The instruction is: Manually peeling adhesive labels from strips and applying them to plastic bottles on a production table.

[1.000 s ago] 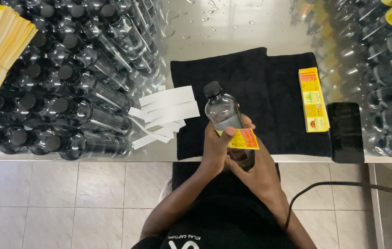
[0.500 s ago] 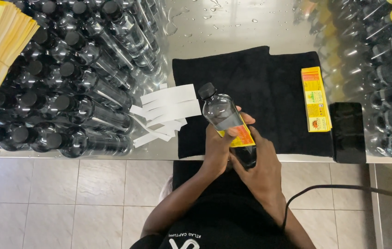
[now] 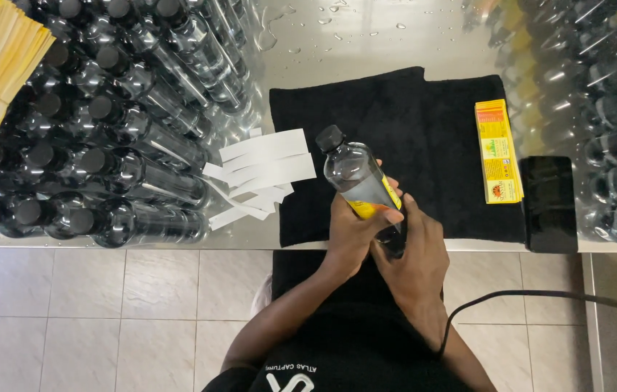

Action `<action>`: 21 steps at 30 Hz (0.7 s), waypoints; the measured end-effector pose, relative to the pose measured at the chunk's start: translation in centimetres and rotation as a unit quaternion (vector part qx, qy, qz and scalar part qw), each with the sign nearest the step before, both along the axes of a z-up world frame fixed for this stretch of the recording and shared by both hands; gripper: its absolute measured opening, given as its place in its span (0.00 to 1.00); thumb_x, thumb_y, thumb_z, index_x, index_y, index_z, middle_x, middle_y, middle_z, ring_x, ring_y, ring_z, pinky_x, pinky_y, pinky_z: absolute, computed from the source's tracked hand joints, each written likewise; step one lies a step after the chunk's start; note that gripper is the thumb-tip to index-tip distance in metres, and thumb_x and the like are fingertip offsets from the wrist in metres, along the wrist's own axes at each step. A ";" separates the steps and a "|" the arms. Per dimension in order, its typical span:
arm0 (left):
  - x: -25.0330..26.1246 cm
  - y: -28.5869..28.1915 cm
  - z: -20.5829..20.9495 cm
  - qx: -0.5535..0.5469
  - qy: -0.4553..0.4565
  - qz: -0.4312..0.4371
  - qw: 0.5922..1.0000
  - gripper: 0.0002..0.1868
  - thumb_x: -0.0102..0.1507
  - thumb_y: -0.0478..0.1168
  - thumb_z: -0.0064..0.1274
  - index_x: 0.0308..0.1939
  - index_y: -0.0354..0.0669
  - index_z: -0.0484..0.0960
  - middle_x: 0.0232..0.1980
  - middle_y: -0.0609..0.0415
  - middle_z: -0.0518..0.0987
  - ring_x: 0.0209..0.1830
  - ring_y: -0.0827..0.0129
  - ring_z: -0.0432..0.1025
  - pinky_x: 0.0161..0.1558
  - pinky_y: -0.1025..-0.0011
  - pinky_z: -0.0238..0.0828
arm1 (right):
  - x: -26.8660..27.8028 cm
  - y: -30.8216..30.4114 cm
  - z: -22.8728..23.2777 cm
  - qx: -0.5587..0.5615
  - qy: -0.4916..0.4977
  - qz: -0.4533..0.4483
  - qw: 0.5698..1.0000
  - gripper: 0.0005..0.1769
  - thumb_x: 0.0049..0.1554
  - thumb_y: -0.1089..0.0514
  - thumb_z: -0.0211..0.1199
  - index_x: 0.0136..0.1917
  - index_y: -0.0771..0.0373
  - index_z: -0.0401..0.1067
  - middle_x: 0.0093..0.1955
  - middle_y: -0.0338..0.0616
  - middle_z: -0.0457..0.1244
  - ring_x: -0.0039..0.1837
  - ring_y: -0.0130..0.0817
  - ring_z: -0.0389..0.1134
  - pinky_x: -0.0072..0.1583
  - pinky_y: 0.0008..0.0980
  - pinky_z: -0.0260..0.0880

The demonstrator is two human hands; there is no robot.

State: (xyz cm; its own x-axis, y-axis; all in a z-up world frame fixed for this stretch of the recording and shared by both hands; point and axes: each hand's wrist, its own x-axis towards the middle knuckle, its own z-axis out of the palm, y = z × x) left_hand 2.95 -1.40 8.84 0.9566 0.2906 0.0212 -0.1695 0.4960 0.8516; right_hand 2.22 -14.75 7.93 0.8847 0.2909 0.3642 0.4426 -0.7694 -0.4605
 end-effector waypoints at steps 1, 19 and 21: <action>0.1 -0.1 0.1 -0.010 0.004 0.008 1.000 0.51 0.58 0.56 0.75 0.75 0.35 0.67 0.62 0.41 0.80 0.64 0.55 0.78 0.69 0.51 0.74 | 0.0 0.1 -0.3 0.002 -0.023 -0.001 1.000 0.50 0.53 0.49 0.82 0.82 0.65 0.65 0.62 0.52 0.67 0.64 0.49 0.71 0.66 0.46 0.74; 0.2 -1.4 2.3 -0.044 0.077 0.061 0.994 0.45 0.56 0.38 0.76 0.72 0.32 0.67 0.61 0.44 0.79 0.59 0.52 0.80 0.64 0.53 0.78 | 0.7 0.7 -1.3 -0.001 -0.134 0.012 0.991 0.47 0.52 0.51 0.85 0.79 0.68 0.69 0.60 0.56 0.67 0.59 0.53 0.71 0.62 0.50 0.73; 0.4 -1.2 1.6 -0.047 0.078 0.067 0.994 0.45 0.59 0.40 0.75 0.73 0.32 0.66 0.60 0.44 0.79 0.60 0.51 0.79 0.64 0.53 0.78 | 0.6 0.7 -1.3 -0.005 -0.140 0.014 0.990 0.47 0.53 0.53 0.84 0.79 0.68 0.68 0.60 0.56 0.67 0.58 0.53 0.71 0.62 0.51 0.74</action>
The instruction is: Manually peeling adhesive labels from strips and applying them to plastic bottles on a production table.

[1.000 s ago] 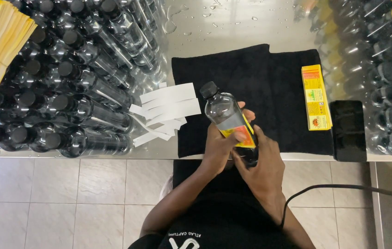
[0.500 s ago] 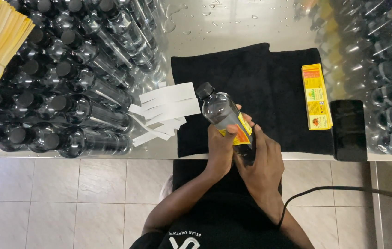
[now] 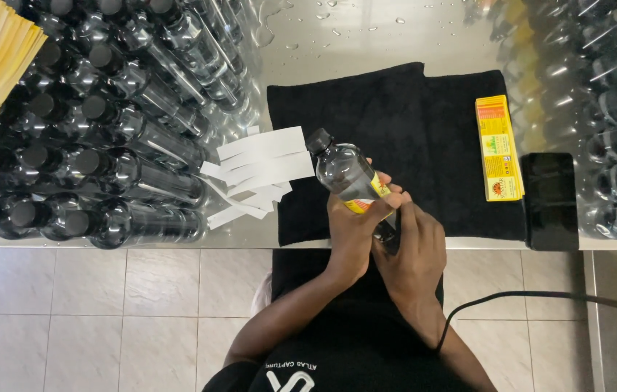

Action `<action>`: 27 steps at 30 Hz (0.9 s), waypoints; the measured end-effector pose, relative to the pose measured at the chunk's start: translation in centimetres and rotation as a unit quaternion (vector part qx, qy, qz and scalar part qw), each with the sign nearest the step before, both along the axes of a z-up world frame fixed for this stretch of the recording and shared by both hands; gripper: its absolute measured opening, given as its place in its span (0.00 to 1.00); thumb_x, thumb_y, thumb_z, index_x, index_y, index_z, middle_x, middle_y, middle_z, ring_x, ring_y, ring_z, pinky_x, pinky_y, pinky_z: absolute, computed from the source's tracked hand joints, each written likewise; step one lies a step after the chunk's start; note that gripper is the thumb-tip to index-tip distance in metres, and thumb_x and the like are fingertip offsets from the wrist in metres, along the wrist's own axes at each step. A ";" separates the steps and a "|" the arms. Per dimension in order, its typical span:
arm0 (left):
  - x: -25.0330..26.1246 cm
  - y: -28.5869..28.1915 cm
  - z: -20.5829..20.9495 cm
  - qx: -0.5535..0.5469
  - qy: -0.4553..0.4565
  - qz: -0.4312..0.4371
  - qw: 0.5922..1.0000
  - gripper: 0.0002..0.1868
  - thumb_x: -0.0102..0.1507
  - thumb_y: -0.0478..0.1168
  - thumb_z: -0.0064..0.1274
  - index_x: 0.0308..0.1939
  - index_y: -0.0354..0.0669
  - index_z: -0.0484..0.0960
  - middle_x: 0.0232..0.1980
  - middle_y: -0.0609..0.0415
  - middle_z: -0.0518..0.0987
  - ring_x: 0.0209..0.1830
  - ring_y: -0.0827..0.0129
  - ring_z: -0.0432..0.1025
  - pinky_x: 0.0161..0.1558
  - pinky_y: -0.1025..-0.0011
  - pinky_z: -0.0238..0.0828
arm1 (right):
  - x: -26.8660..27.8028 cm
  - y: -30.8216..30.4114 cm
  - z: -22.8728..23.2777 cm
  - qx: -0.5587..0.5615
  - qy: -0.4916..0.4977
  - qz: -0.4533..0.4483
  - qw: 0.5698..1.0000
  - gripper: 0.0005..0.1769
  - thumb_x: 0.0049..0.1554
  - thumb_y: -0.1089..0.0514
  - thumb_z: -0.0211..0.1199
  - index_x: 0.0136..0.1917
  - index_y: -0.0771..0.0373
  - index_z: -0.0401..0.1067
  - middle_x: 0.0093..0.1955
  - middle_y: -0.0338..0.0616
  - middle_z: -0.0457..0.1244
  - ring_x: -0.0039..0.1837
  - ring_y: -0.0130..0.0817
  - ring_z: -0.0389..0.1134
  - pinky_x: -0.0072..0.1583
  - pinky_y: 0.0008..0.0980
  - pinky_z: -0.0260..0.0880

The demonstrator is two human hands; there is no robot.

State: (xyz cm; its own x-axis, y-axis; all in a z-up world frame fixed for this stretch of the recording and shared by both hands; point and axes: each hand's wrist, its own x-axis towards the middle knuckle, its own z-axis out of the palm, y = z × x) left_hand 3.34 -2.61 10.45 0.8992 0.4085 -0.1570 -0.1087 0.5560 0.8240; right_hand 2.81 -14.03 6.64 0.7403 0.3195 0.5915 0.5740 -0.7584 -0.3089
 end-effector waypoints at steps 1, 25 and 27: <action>0.2 0.1 -0.3 -0.001 0.000 0.006 1.000 0.44 0.61 0.41 0.73 0.74 0.31 0.65 0.60 0.44 0.78 0.60 0.50 0.79 0.64 0.53 0.78 | 0.0 0.1 0.0 -0.003 -0.008 0.002 1.000 0.46 0.53 0.54 0.83 0.79 0.68 0.68 0.60 0.56 0.67 0.58 0.53 0.71 0.62 0.52 0.75; -0.1 -0.7 2.0 0.016 0.084 0.011 0.996 0.42 0.58 0.39 0.75 0.70 0.33 0.69 0.59 0.44 0.80 0.64 0.50 0.77 0.66 0.52 0.74 | 0.1 -0.6 -1.6 -0.008 0.038 -0.015 0.999 0.48 0.53 0.53 0.84 0.81 0.63 0.67 0.64 0.57 0.66 0.63 0.55 0.68 0.65 0.53 0.69; 0.2 -0.7 2.0 0.012 0.091 0.012 0.996 0.42 0.57 0.38 0.75 0.71 0.33 0.68 0.59 0.43 0.79 0.63 0.50 0.77 0.65 0.52 0.75 | 0.2 -0.7 -2.0 -0.011 0.035 -0.019 0.999 0.48 0.52 0.53 0.84 0.80 0.63 0.67 0.65 0.57 0.66 0.64 0.55 0.67 0.65 0.53 0.68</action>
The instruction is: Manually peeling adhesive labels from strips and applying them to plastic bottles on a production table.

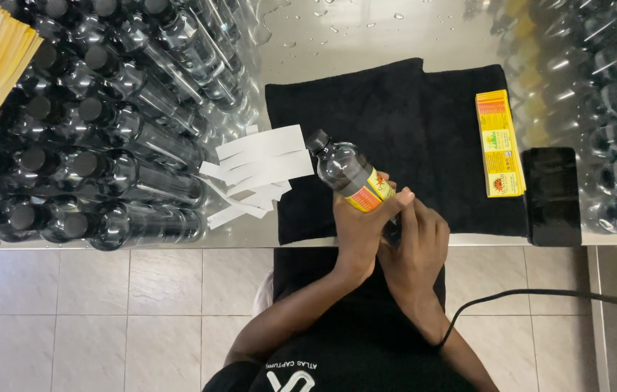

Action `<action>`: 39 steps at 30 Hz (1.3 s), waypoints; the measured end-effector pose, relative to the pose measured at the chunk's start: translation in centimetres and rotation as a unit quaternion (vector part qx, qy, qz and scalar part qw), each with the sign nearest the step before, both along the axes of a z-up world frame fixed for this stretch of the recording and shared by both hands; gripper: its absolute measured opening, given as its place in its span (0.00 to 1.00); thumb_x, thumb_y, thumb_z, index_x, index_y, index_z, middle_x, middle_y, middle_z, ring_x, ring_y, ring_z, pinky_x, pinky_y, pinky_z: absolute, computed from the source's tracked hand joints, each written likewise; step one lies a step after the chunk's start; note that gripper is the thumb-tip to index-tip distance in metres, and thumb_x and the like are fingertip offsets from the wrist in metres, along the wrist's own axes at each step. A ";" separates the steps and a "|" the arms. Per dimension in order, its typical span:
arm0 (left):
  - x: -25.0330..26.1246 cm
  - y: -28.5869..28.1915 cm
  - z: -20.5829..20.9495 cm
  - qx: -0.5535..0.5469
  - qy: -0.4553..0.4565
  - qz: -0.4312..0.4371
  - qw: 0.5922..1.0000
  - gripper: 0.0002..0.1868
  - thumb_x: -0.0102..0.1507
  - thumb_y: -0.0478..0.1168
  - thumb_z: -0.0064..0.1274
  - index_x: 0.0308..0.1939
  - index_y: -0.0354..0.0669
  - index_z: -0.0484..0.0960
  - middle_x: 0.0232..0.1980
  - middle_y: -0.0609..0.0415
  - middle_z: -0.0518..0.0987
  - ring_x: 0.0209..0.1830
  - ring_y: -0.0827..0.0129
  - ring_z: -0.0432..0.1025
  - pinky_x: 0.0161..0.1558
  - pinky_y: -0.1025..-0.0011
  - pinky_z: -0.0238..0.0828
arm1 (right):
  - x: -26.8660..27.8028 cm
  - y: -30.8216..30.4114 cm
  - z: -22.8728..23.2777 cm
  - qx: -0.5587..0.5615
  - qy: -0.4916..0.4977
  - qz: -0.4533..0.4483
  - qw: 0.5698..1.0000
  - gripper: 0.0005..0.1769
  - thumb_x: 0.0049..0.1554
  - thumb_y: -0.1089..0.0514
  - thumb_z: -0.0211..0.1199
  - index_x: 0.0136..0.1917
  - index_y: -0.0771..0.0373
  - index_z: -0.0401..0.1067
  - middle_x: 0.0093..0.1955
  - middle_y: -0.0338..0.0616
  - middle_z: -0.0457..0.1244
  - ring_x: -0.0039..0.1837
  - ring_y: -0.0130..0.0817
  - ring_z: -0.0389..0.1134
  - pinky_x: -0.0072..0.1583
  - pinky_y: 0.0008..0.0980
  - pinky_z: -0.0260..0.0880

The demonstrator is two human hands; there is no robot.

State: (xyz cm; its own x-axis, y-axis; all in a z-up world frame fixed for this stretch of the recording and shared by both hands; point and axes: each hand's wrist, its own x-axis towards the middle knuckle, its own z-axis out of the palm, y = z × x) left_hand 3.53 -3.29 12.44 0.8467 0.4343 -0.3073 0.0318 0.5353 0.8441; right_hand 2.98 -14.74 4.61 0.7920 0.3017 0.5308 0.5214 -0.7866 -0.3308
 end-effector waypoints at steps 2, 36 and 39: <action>0.3 0.0 -0.7 -0.004 0.008 0.003 1.000 0.43 0.57 0.37 0.75 0.71 0.34 0.68 0.60 0.43 0.79 0.62 0.50 0.77 0.64 0.52 0.75 | -0.1 0.0 0.0 -0.003 -0.002 -0.003 1.000 0.48 0.52 0.54 0.84 0.80 0.62 0.68 0.65 0.57 0.65 0.64 0.55 0.67 0.64 0.53 0.68; -7.7 7.2 -6.4 0.392 0.002 -0.228 0.891 0.38 0.67 0.49 0.64 0.80 0.55 0.68 0.83 0.53 0.64 0.85 0.58 0.57 0.79 0.50 0.57 | 42.7 -4.9 0.7 0.203 0.078 -0.132 0.967 0.30 0.61 0.58 0.78 0.71 0.61 0.68 0.67 0.51 0.66 0.66 0.47 0.71 0.63 0.46 0.77; -8.9 7.6 -7.7 0.423 0.012 -0.194 0.885 0.32 0.67 0.44 0.63 0.75 0.52 0.74 0.79 0.52 0.71 0.82 0.57 0.64 0.76 0.52 0.66 | 48.7 -5.4 -2.7 0.199 0.052 -0.175 0.963 0.37 0.61 0.56 0.82 0.76 0.62 0.66 0.72 0.54 0.62 0.72 0.51 0.67 0.69 0.49 0.75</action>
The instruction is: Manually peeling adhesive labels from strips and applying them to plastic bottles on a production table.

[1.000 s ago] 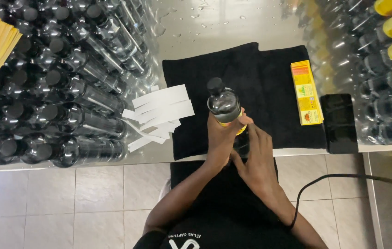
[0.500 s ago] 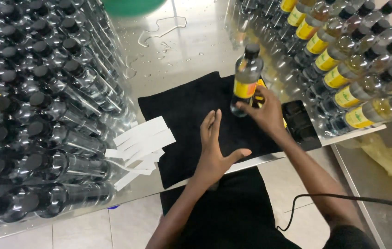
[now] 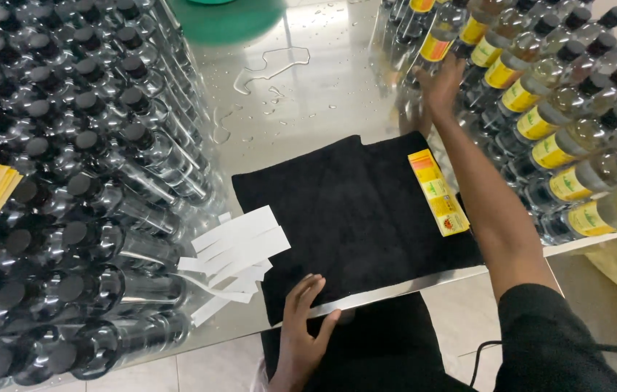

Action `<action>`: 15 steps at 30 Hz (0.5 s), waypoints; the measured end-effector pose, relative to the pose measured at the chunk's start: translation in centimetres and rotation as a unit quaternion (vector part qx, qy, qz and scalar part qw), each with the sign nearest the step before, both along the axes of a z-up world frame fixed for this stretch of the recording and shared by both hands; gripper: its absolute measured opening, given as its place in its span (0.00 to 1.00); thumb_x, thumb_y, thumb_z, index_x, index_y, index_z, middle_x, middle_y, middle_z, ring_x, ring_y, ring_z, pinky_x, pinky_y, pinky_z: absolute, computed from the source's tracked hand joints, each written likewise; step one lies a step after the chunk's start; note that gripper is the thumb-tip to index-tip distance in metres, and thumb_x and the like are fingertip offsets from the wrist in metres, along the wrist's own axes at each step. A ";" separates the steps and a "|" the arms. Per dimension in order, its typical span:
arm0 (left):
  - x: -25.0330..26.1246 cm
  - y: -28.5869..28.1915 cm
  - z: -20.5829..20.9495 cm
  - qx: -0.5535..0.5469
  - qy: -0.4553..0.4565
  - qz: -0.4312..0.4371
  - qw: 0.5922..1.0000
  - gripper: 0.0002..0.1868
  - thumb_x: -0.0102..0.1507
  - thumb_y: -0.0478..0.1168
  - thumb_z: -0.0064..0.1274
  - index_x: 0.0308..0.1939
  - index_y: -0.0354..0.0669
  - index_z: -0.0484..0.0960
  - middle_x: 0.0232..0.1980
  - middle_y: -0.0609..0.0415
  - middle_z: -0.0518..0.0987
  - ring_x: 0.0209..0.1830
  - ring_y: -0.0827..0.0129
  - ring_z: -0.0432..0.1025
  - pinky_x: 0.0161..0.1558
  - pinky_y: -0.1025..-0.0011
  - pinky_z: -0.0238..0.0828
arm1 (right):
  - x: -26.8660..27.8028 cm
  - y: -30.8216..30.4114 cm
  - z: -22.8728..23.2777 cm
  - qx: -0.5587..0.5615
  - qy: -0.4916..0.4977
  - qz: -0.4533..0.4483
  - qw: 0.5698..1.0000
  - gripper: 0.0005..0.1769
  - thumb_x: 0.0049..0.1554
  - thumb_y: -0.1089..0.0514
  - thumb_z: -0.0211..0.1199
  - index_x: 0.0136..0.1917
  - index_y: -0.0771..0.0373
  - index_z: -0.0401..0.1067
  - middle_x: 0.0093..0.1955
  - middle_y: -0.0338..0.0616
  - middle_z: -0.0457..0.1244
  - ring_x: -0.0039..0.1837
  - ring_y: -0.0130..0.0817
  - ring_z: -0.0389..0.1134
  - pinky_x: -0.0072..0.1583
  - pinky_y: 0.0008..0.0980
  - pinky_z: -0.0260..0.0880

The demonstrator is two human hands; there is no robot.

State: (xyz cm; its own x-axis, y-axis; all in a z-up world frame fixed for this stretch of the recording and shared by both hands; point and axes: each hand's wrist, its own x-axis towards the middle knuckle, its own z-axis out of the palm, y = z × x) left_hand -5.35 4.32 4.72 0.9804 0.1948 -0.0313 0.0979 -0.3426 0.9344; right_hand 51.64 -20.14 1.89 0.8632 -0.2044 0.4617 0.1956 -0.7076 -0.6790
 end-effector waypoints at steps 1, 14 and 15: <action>-0.4 0.0 -0.4 0.009 -0.045 0.023 0.999 0.27 0.67 0.41 0.62 0.72 0.47 0.79 0.76 0.49 0.75 0.79 0.56 0.68 0.74 0.54 0.70 | 2.4 -0.4 -1.7 -0.012 -0.026 -0.020 0.999 0.40 0.60 0.54 0.86 0.76 0.63 0.67 0.72 0.54 0.62 0.72 0.53 0.68 0.68 0.48 0.76; 0.3 -0.5 0.4 -0.009 -0.051 0.059 0.997 0.17 0.69 0.41 0.58 0.62 0.48 0.86 0.69 0.50 0.81 0.71 0.58 0.76 0.69 0.56 0.77 | 10.2 0.4 -3.0 0.025 -0.048 -0.067 0.996 0.46 0.58 0.60 0.86 0.77 0.62 0.57 0.72 0.53 0.70 0.73 0.52 0.74 0.68 0.41 0.84; 0.3 -0.5 0.5 -0.009 -0.052 0.052 0.997 0.17 0.69 0.40 0.58 0.62 0.48 0.86 0.69 0.49 0.81 0.71 0.58 0.76 0.69 0.57 0.77 | 10.2 0.2 -3.2 0.016 -0.063 -0.045 0.997 0.49 0.61 0.61 0.86 0.79 0.64 0.52 0.75 0.55 0.67 0.75 0.54 0.72 0.71 0.42 0.82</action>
State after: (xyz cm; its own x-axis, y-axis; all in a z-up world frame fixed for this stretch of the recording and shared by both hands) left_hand -5.00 3.85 5.20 0.9528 0.2965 0.0649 0.0345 -0.3182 0.9474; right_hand 61.81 -19.93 -1.33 0.7760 -0.2953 0.5574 0.2167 -0.7051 -0.6752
